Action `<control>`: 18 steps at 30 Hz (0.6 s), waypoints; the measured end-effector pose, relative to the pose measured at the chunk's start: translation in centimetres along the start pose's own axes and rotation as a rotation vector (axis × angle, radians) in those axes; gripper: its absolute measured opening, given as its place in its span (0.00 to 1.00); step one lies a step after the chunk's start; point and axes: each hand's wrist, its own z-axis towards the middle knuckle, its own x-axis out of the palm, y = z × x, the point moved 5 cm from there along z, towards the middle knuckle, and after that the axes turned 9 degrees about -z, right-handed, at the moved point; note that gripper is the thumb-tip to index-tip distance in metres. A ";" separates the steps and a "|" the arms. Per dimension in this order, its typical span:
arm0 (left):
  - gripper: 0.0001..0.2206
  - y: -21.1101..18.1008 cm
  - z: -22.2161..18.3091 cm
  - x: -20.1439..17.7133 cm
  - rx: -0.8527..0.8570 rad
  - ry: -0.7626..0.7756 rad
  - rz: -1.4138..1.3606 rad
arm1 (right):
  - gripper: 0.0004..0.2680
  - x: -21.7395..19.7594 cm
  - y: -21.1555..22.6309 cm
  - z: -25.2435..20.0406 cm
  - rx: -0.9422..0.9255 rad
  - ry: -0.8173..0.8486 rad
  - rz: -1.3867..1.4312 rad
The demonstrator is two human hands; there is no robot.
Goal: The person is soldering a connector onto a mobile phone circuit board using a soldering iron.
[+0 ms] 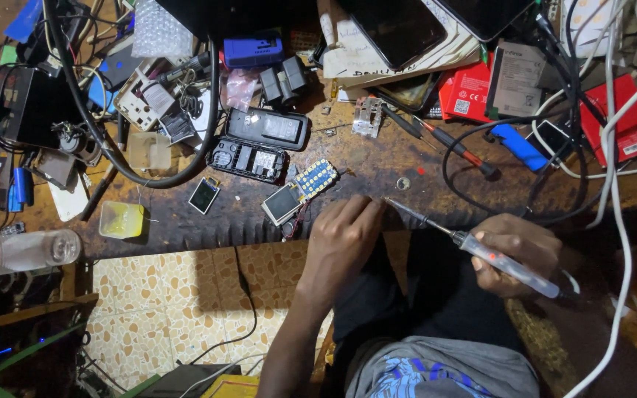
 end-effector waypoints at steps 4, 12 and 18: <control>0.05 -0.1 0.1 -0.1 0.005 -0.027 0.004 | 0.04 -0.2 0.1 -0.1 -0.007 -0.028 -0.008; 0.03 -0.1 0.2 -0.2 0.001 -0.030 -0.002 | 0.04 0.0 0.2 0.3 0.004 -0.001 -0.030; 0.04 0.0 0.0 0.0 0.013 -0.049 0.016 | 0.05 -0.2 0.6 0.7 0.046 0.038 -0.052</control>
